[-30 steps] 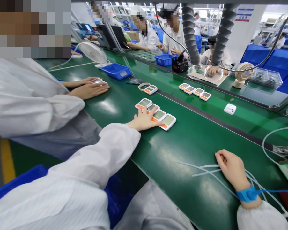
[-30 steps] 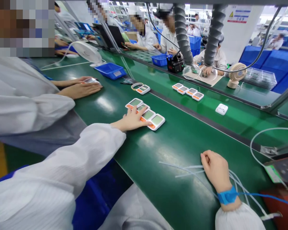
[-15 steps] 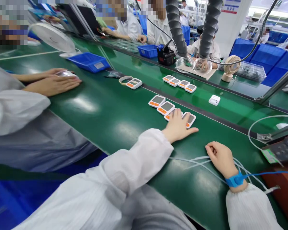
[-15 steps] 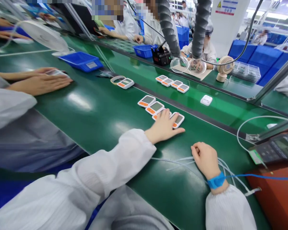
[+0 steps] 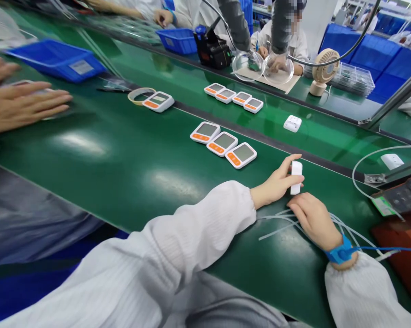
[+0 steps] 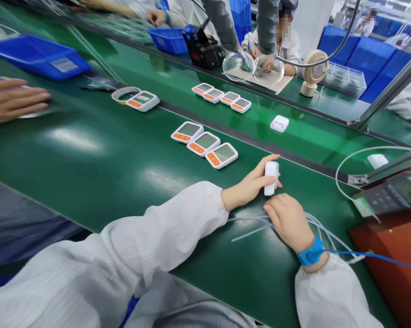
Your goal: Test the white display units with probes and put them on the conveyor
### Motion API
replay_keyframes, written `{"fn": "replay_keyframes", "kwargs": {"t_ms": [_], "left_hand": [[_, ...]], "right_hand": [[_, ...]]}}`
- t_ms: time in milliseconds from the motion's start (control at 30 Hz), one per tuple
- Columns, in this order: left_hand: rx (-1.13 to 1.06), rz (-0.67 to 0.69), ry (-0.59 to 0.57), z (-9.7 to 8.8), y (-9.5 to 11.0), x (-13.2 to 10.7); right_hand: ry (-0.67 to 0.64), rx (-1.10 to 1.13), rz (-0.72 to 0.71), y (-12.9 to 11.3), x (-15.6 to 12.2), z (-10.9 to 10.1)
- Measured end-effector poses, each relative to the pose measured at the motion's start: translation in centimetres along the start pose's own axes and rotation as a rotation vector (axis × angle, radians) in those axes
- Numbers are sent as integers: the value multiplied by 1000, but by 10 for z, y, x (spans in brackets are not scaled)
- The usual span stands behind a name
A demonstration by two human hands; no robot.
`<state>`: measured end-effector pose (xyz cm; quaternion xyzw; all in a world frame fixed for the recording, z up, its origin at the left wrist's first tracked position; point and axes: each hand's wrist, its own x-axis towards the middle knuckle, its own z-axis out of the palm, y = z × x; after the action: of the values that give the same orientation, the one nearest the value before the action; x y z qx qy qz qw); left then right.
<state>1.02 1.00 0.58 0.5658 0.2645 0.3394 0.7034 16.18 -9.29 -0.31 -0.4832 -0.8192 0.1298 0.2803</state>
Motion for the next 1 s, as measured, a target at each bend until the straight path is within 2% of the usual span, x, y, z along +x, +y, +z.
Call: {"fn": "replay_keyframes", "kwargs": {"t_ms": [100, 200, 267, 367, 500, 600, 733, 1000], "left_hand": [[-275, -129, 41, 9, 1, -1], [-315, -167, 80, 13, 1, 0], [-311, -173, 100, 13, 2, 1], [-310, -161, 130, 10, 2, 3], [-353, -141, 189, 6, 2, 5], [-396, -201, 75, 8, 0, 3], [-397, -232, -114, 15, -5, -5], [-334, -188, -133, 18, -7, -9]], "right_hand": [[-36, -94, 37, 0, -2, -4], [-122, -154, 48, -4, -2, -2], [-100, -173, 59, -6, -2, 0], [28, -182, 84, -5, -3, 3], [339, -157, 190, -2, -3, 1], [489, -142, 189, -4, 0, -4], [545, -112, 161, -9, 2, -7], [543, -75, 243, -10, 1, -5]]}}
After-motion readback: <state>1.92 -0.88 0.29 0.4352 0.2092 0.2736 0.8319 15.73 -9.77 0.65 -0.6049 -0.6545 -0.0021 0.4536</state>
